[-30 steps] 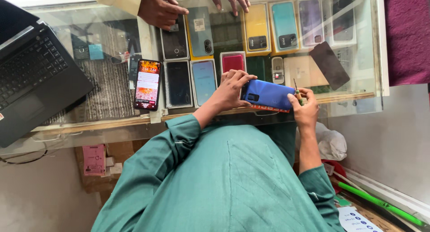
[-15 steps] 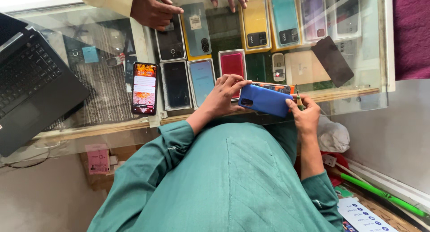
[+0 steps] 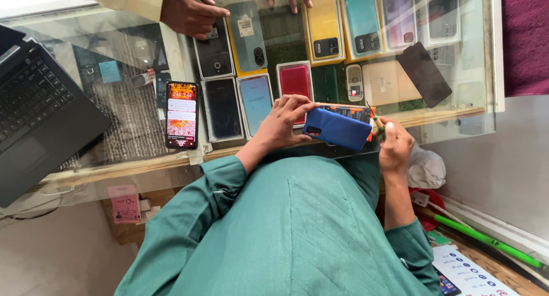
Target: The person holds a blue smartphone at a glass display counter, pries open its back cover using a small tool, works on the internal battery compartment, then reassembles the cover and presses the power button while the screen lights up. A customer stands across the counter during the work.
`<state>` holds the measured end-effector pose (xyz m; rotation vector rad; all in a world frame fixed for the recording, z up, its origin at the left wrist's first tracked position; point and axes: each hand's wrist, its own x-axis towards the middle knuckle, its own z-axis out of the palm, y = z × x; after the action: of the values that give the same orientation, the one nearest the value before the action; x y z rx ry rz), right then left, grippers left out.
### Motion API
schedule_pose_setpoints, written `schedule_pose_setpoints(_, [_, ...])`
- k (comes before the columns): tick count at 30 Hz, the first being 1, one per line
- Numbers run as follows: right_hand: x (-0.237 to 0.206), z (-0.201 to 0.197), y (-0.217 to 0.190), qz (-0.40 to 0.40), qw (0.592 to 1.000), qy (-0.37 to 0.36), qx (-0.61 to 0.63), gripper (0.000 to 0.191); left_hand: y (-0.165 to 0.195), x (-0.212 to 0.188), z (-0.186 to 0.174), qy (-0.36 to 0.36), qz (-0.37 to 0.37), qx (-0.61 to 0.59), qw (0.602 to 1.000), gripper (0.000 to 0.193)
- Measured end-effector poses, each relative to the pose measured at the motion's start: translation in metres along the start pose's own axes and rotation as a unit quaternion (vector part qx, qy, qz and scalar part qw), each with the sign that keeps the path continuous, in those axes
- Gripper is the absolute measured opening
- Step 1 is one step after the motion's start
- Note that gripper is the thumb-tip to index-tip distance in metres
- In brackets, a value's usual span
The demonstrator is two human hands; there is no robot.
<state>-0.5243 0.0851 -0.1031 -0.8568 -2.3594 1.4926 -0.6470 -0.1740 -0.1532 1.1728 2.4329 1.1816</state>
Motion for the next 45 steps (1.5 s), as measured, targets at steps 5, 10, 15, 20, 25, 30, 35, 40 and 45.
schedule_pose_setpoints(5, [0.001,0.009,-0.025,-0.185,0.974,-0.035,-0.128,0.018,0.001,0.000,-0.001,-0.002,0.000,0.000,1.000,0.093])
schedule_pose_setpoints(10, [0.006,0.020,-0.047,-0.221,0.958,-0.097,-0.156,0.016,0.001,0.000,0.000,-0.005,-0.011,0.012,1.000,0.091])
schedule_pose_setpoints(15, [0.017,0.026,-0.048,-0.243,0.936,-0.132,-0.218,0.014,0.000,-0.004,0.002,-0.004,-0.016,0.016,1.000,0.089])
schedule_pose_setpoints(20, [0.022,0.025,-0.045,-0.283,0.927,-0.141,-0.200,0.014,0.001,-0.001,0.001,0.002,-0.010,0.017,1.000,0.090])
schedule_pose_setpoints(25, [0.024,0.023,-0.042,-0.255,0.929,-0.159,-0.217,0.013,0.001,-0.002,0.001,0.006,-0.018,0.014,1.000,0.088])
schedule_pose_setpoints(30, [0.026,0.025,-0.040,-0.259,0.926,-0.164,-0.222,0.014,0.003,-0.004,0.001,0.006,-0.019,0.016,1.000,0.090])
schedule_pose_setpoints(35, [0.031,0.026,-0.045,-0.293,0.910,-0.163,-0.244,0.014,0.008,-0.003,-0.003,0.007,-0.014,0.018,1.000,0.089])
schedule_pose_setpoints(40, [0.032,0.026,-0.054,-0.301,0.902,-0.185,-0.248,0.015,0.010,-0.003,-0.006,0.007,-0.013,0.014,1.000,0.087])
schedule_pose_setpoints(45, [0.032,0.027,-0.056,-0.292,0.901,-0.195,-0.255,0.016,0.012,-0.005,-0.006,0.005,-0.020,0.010,1.000,0.086])
